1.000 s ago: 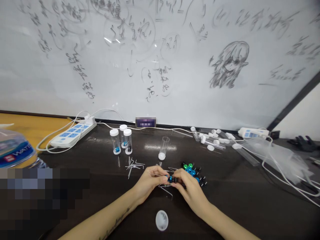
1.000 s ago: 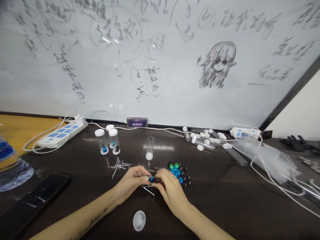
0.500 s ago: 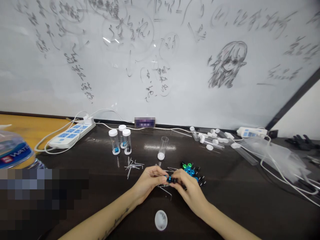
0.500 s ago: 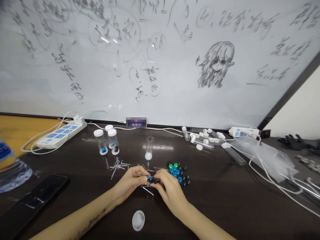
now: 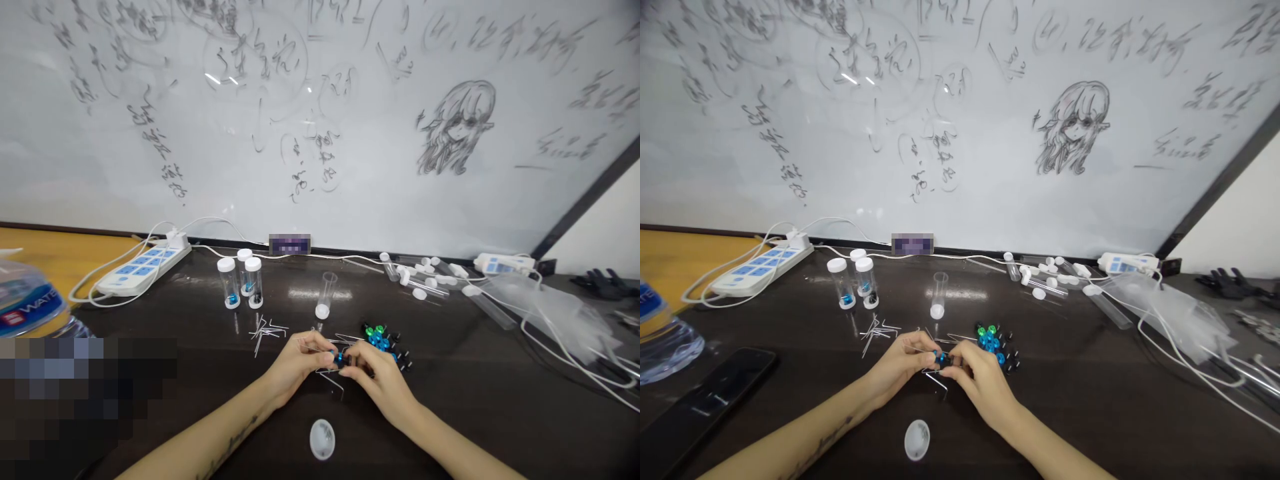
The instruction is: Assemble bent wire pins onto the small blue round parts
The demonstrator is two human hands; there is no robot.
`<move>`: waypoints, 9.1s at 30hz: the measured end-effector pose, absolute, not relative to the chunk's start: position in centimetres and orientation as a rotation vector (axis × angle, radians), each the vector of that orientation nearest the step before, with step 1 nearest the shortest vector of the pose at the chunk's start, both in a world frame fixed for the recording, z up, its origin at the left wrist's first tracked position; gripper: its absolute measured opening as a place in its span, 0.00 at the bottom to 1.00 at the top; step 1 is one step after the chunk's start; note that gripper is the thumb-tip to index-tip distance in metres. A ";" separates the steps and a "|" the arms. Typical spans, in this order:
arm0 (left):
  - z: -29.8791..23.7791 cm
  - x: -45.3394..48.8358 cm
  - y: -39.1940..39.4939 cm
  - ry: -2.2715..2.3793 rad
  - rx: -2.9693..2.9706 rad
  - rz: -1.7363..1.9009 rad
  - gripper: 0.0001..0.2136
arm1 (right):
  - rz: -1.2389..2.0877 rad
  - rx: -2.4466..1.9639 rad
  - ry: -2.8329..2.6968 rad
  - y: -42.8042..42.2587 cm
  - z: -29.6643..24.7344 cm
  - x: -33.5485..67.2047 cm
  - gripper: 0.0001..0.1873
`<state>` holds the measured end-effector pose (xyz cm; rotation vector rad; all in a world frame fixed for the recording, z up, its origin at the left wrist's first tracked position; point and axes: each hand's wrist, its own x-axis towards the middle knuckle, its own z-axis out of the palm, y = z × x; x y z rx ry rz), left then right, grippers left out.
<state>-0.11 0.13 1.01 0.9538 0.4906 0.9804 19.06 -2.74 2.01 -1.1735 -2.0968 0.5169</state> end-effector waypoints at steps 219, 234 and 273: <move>0.7 0.0 0.3 0.457 0.893 0.985 0.06 | 0.508 -1.136 -2.072 -2.7 1.6 18.9 0.07; 0.7 0.0 0.4 0.467 0.905 0.986 0.06 | 0.524 -1.143 -2.052 -2.7 1.7 18.9 0.10; 0.7 0.1 0.4 0.491 0.895 1.004 0.07 | 0.405 -1.066 -2.036 -2.8 2.0 18.6 0.05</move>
